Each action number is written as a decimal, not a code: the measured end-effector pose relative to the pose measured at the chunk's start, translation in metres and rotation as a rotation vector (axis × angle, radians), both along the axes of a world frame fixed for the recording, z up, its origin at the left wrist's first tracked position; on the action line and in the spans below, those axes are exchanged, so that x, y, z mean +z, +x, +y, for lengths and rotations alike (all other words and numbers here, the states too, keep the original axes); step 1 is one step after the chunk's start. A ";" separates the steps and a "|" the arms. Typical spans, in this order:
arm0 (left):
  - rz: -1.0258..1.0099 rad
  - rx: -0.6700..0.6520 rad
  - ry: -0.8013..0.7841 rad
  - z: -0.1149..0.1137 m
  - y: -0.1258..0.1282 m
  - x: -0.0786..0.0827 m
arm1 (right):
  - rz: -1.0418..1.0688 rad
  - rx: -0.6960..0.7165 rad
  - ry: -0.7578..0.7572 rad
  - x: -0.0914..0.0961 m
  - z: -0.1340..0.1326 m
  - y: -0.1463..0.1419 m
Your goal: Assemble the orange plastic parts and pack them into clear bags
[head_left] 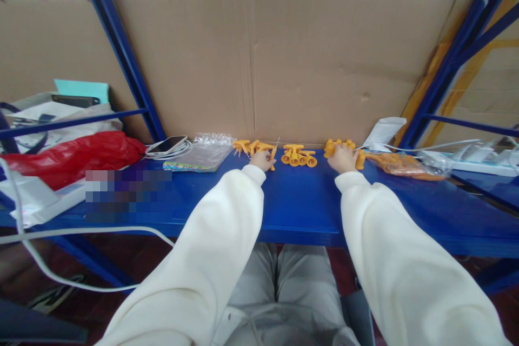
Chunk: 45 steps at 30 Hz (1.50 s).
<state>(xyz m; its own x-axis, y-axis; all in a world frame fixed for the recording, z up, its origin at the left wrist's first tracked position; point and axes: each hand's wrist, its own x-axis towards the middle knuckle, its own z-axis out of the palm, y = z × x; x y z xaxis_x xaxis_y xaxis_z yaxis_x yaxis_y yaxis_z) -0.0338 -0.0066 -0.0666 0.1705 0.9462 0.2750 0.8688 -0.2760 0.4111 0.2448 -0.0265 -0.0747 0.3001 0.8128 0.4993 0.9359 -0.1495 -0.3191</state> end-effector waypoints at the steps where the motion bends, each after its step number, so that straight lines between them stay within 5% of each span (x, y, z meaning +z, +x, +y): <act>1: -0.005 -0.002 0.000 0.000 0.000 0.000 | 0.018 -0.001 -0.075 -0.001 0.000 0.000; 4: -0.008 -0.004 0.003 0.000 0.000 0.000 | 0.055 0.006 -0.177 -0.001 0.000 0.000; 9: -0.012 -0.007 0.007 0.001 0.000 -0.001 | 0.040 0.001 -0.037 0.001 -0.003 0.000; 15: -0.014 -0.009 0.026 0.002 0.000 -0.003 | 0.000 0.008 -0.162 -0.002 -0.002 0.008; 30: -0.017 -0.009 0.021 0.002 0.001 -0.003 | -0.110 -0.078 -0.081 0.012 -0.012 0.000; 41: -0.005 -0.011 0.017 0.001 -0.001 -0.001 | 0.125 0.080 0.026 0.005 0.000 0.001; 45: -0.003 -0.013 0.012 0.000 -0.001 -0.001 | 0.240 0.109 -0.082 -0.001 0.006 0.003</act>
<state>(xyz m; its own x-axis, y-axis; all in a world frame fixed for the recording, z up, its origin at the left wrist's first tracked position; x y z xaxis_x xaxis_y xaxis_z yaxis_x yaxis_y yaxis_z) -0.0345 -0.0067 -0.0676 0.1816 0.9406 0.2868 0.8638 -0.2919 0.4107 0.2481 -0.0206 -0.0753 0.3107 0.8814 0.3558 0.8466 -0.0865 -0.5251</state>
